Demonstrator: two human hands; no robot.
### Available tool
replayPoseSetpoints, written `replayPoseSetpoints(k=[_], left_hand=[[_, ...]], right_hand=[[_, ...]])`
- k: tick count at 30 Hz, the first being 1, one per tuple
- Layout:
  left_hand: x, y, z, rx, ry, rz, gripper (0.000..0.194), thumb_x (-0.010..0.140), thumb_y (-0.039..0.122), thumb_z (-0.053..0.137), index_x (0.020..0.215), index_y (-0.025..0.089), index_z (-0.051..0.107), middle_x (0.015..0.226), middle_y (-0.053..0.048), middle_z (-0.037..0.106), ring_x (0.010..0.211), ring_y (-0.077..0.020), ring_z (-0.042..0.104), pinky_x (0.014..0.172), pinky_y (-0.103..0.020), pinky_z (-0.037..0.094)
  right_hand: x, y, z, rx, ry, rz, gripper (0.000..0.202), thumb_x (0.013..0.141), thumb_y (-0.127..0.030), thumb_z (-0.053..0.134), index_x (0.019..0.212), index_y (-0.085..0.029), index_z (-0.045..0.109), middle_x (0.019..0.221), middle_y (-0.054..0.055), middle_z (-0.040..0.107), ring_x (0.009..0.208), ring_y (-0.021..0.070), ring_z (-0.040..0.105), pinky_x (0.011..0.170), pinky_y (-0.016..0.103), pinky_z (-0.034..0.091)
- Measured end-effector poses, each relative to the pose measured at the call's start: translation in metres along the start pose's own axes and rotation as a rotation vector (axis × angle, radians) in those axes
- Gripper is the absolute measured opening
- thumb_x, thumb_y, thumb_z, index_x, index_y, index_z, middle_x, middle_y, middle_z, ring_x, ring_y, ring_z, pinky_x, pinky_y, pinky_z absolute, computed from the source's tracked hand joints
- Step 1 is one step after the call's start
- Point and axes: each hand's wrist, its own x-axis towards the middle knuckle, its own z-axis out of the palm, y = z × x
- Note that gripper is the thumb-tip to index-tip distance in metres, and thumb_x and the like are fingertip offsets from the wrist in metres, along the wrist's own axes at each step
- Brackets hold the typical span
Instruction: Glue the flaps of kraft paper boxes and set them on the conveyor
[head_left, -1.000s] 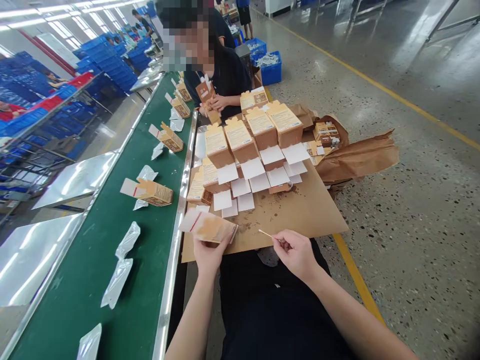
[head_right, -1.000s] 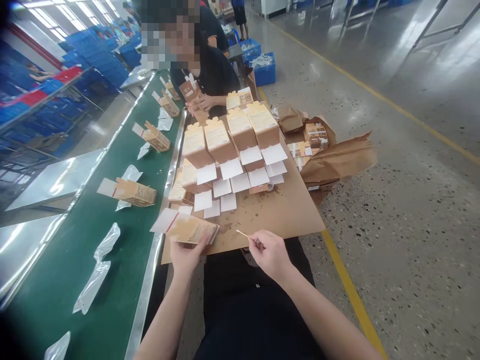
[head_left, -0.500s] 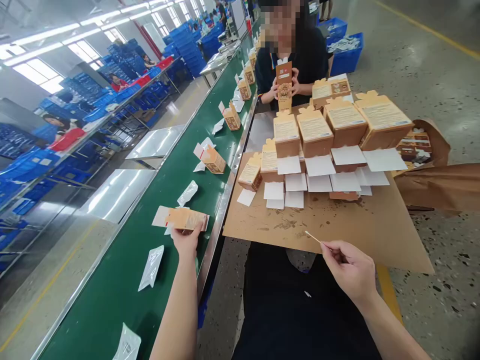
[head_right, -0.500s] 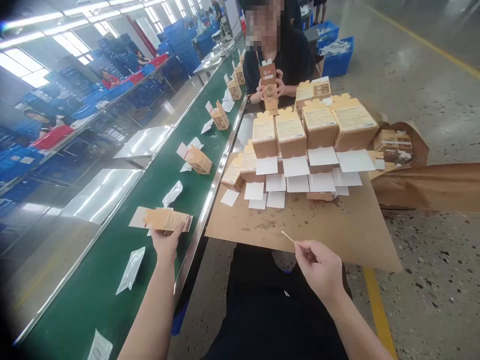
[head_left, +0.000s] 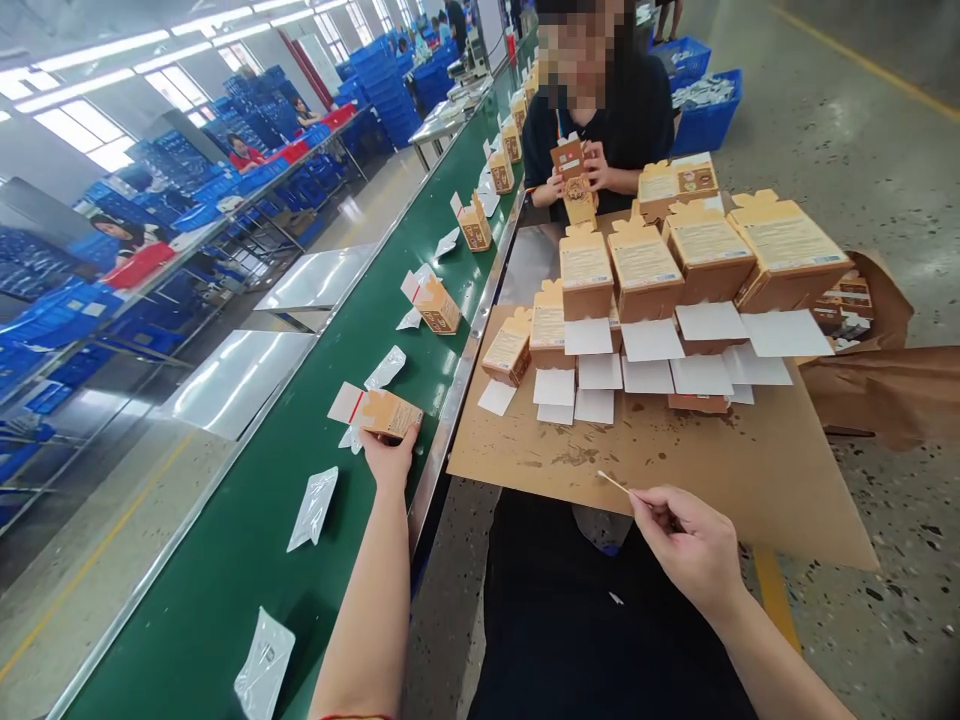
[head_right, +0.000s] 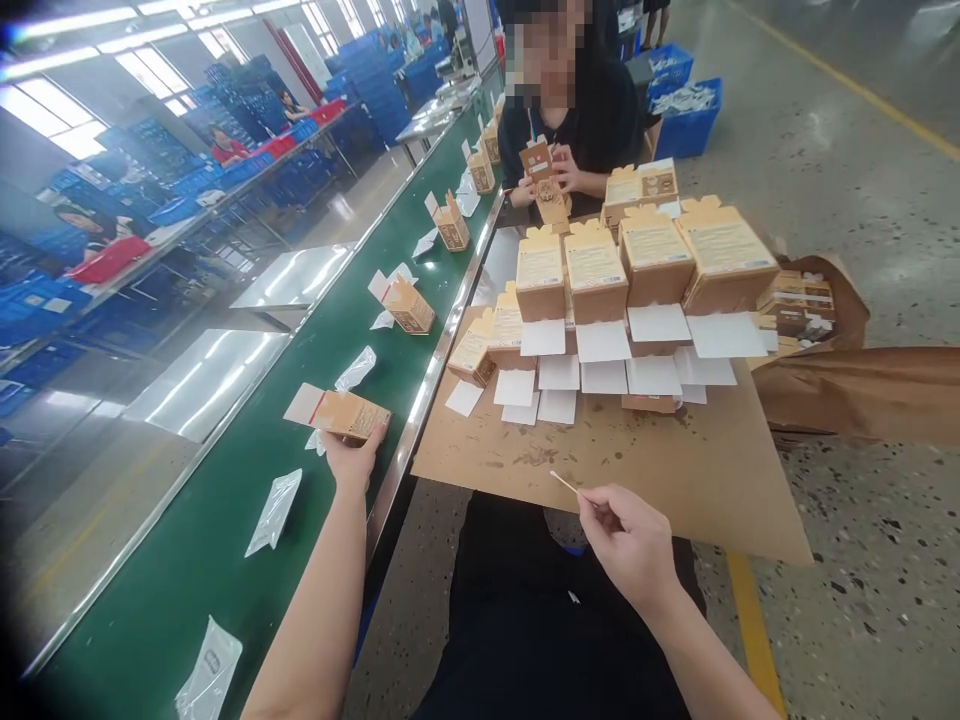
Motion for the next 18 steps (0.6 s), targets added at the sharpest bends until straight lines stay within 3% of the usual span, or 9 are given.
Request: replayPoseSetpoints(k=[3,5,7,9,11,14,16,18], left_hand=[[-0.009,-0.001,-0.003,-0.006,0.015,0.031,0.099,0.061,0.027,0.112,0.143,0.025,0.057,0.146,-0.018,0.074,0.153,-0.0403,0.072,0.134,-0.061,0.055],[-0.023,-0.008,-0.011,-0.014,0.118,0.106,0.099,0.065,0.031,0.111,0.147,0.024,0.056,0.149,-0.018,0.068,0.156,-0.0394,0.067,0.136,-0.061,0.052],[-0.039,-0.013,-0.015,-0.052,0.209,0.219,0.083,0.075,0.040,0.104,0.142,0.024,0.058,0.140,-0.015,0.067,0.145,-0.0371,0.071,0.131,-0.062,0.057],[-0.049,-0.005,-0.007,-0.113,0.176,0.306,0.060,0.086,0.048,0.094,0.132,0.024,0.063,0.128,-0.011,0.069,0.130,-0.0339,0.076,0.124,-0.060,0.062],[-0.046,0.020,0.017,-0.150,0.017,0.299,0.045,0.094,0.052,0.084,0.127,0.025,0.070,0.124,-0.011,0.073,0.125,-0.0320,0.077,0.121,-0.054,0.063],[-0.026,0.075,0.080,-0.098,-0.366,0.132,0.039,0.100,0.051,0.077,0.129,0.026,0.079,0.134,-0.012,0.082,0.134,-0.0312,0.077,0.120,-0.047,0.062],[-0.012,0.107,0.124,-0.063,-0.514,0.071,0.036,0.096,0.050,0.083,0.121,0.025,0.083,0.127,-0.013,0.087,0.128,-0.0326,0.081,0.115,-0.045,0.064],[-0.004,0.125,0.155,-0.028,-0.611,0.032,0.036,0.087,0.051,0.092,0.109,0.024,0.085,0.114,-0.014,0.090,0.119,-0.0359,0.085,0.108,-0.046,0.067]], right_hand=[[-0.006,0.007,-0.014,-0.037,0.045,0.027,0.035,0.104,-0.047,0.080,0.075,-0.028,0.083,0.061,0.002,0.075,0.046,0.0191,0.065,0.046,0.031,0.058],[-0.017,0.014,-0.030,-0.089,0.105,0.085,0.033,0.101,-0.049,0.082,0.074,-0.030,0.084,0.063,0.004,0.077,0.046,0.0219,0.067,0.046,0.034,0.061],[-0.029,0.020,-0.046,-0.128,0.181,0.148,0.029,0.097,-0.051,0.084,0.074,-0.034,0.085,0.064,0.005,0.079,0.046,0.0247,0.070,0.048,0.038,0.066],[-0.039,0.023,-0.058,-0.149,0.232,0.192,0.025,0.093,-0.053,0.087,0.075,-0.036,0.087,0.064,0.006,0.080,0.046,0.0271,0.072,0.050,0.040,0.070],[-0.041,0.024,-0.063,-0.155,0.239,0.210,0.025,0.092,-0.056,0.089,0.076,-0.037,0.088,0.064,0.006,0.080,0.046,0.0282,0.073,0.050,0.040,0.070],[-0.031,0.021,-0.059,-0.140,0.213,0.199,0.033,0.093,-0.060,0.087,0.073,-0.034,0.086,0.062,0.006,0.079,0.044,0.0274,0.072,0.046,0.037,0.068],[-0.023,0.020,-0.055,-0.136,0.210,0.184,0.037,0.094,-0.062,0.085,0.072,-0.033,0.084,0.062,0.006,0.079,0.043,0.0266,0.072,0.045,0.036,0.067],[-0.019,0.022,-0.054,-0.153,0.222,0.172,0.038,0.094,-0.063,0.085,0.072,-0.033,0.085,0.062,0.006,0.079,0.044,0.0268,0.072,0.046,0.037,0.068]])
